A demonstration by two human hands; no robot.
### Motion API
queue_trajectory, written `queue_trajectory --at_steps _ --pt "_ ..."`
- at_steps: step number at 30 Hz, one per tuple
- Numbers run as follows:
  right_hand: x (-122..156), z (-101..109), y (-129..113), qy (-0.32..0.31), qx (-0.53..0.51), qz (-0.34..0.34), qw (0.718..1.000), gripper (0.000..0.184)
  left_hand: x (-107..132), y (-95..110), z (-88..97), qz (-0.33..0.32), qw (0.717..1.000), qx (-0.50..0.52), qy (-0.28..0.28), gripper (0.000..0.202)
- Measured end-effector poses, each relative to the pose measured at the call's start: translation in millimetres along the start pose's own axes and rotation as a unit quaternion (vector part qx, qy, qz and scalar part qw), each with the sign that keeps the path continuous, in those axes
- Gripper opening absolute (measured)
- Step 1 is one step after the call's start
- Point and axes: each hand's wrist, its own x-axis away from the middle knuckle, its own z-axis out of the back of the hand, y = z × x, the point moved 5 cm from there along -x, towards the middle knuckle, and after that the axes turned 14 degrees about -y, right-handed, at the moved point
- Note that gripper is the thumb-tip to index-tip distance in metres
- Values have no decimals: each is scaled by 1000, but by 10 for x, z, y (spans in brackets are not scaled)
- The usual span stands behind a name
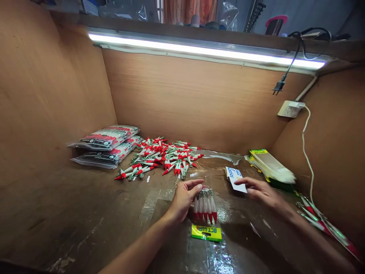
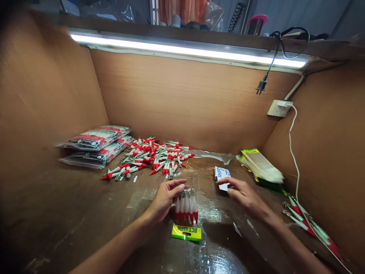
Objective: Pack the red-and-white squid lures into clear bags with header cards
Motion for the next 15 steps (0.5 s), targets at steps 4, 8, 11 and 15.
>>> queue_trajectory --at_steps 4,8,11,15 --pt "-124 -872 -292 -196 -99 29 975 50 26 -37 -66 0 999 -25 -39 47" --pt "-257 -1139 -323 -210 -144 13 967 39 -9 -9 6 -14 987 -150 -50 42" --pt "-295 -1193 -204 -213 -157 -7 964 35 -69 6 160 -9 974 -221 -42 35" --pt "-264 -1243 -52 -246 -136 -31 959 33 -135 -72 285 25 961 -262 -87 30"
